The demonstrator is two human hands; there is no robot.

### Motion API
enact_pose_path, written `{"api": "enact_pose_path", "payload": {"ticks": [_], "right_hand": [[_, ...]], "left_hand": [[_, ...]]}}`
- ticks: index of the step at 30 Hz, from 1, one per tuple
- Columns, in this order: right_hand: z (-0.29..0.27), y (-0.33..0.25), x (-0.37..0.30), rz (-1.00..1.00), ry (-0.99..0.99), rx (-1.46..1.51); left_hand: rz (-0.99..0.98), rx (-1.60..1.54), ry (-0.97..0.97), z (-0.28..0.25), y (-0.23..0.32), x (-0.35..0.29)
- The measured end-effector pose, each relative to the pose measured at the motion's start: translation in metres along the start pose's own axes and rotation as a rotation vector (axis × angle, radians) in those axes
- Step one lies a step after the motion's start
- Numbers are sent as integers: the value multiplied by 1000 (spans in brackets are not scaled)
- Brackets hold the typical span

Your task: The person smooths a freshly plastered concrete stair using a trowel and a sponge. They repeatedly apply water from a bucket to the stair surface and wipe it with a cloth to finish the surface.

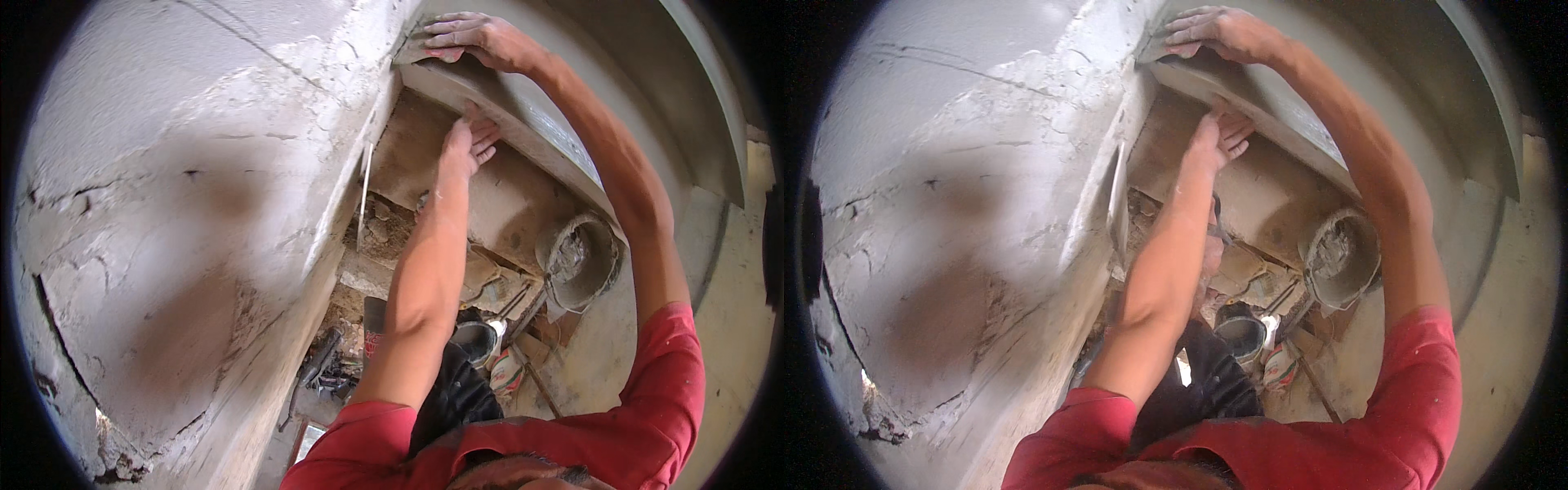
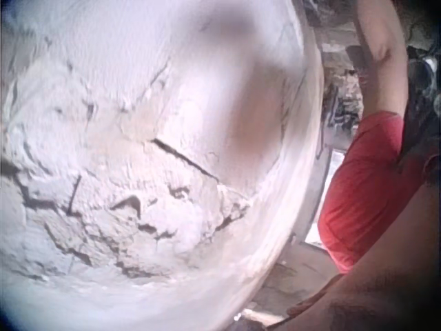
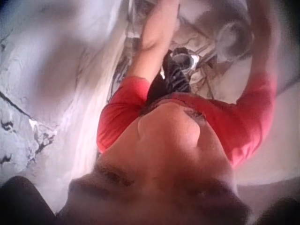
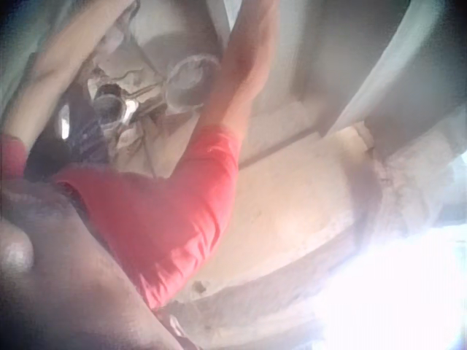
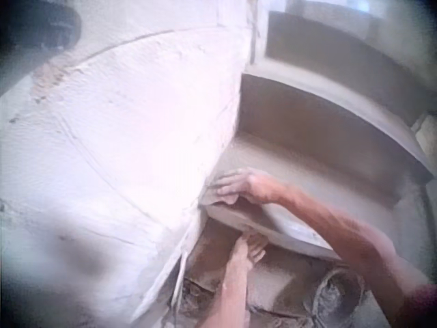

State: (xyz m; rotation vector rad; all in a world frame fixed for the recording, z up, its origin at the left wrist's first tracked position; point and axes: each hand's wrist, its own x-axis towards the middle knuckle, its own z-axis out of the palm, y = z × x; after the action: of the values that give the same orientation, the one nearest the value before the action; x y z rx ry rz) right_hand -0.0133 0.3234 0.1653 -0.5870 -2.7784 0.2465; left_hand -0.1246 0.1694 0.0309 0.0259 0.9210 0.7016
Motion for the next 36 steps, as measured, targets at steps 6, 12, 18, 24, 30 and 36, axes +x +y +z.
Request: {"api": "enact_pose_path", "payload": {"ticks": [6, 12, 18, 24, 30, 36], "right_hand": [[-20, -13, -25, 65, -82, 175], [-30, -4, -13, -6, -51, 100], [-15, 12, 16, -137, 19, 200], [-21, -3, -38, 69, -110, 183], [-64, -55, -168, 240, -212, 214], [-108, -130, -330, 519, -197, 200]], "left_hand": [[-16, 1, 25, 5, 2, -5], [-9, 52, 30, 2, 3, -2], [-16, 44, 4, -1, 4, 0], [-16, 52, 26, 3, 3, 0], [-4, 26, 67, 10, 0, -3], [21, -18, 150, 24, 0, -10]]}}
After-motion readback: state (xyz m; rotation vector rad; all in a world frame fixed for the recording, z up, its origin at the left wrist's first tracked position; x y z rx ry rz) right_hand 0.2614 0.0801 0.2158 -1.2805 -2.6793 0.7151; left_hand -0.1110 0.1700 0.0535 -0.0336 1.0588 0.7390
